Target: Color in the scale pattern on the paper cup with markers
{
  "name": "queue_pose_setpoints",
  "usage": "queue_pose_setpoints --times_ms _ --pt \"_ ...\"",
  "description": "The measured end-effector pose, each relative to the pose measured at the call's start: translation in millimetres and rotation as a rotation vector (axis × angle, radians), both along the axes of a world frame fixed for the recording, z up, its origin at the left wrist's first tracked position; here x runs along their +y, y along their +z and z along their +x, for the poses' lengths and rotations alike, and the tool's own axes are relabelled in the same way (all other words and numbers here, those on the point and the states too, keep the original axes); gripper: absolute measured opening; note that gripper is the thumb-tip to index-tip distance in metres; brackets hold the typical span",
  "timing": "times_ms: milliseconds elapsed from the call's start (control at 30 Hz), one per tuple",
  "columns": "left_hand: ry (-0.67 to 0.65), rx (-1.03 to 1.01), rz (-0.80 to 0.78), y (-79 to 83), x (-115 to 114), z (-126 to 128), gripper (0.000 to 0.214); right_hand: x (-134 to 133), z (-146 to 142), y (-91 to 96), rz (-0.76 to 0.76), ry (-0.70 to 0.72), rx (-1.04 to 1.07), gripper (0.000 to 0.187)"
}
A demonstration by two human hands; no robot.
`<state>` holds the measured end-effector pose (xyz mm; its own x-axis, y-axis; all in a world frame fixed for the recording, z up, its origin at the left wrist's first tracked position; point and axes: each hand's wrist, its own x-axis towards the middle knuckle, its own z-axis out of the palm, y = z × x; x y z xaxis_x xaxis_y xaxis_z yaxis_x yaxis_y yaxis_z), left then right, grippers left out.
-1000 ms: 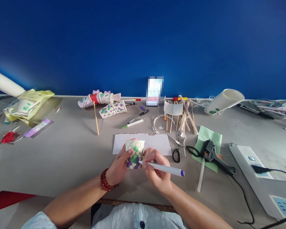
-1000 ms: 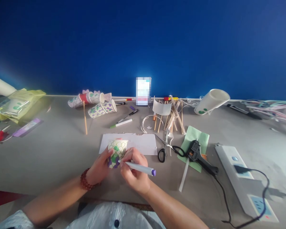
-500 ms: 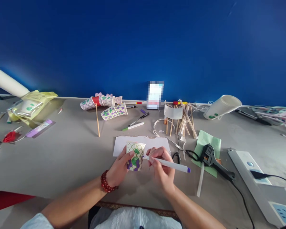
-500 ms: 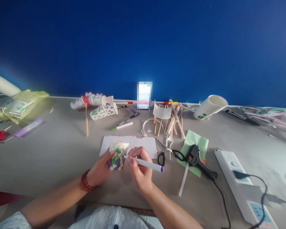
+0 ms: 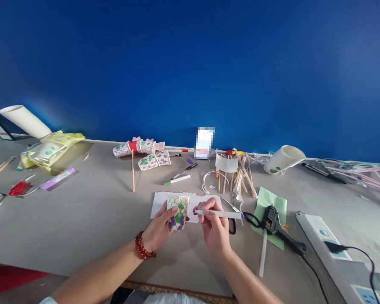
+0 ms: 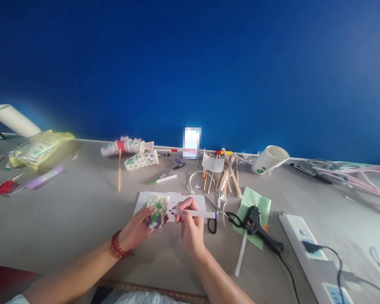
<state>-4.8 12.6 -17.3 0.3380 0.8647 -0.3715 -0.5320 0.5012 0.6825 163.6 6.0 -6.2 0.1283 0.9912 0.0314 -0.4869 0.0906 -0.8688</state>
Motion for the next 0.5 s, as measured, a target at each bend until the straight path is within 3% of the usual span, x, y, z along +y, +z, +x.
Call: queue_pose_setpoints --times_ms 233,500 --pt "0.016 -0.041 -0.110 -6.7 5.0 0.2 0.040 0.0 3.0 -3.2 0.018 0.036 -0.006 0.020" --pt "0.021 -0.007 -0.021 7.0 4.0 1.2 0.036 -2.7 4.2 -0.1 0.067 0.017 0.011 0.018"
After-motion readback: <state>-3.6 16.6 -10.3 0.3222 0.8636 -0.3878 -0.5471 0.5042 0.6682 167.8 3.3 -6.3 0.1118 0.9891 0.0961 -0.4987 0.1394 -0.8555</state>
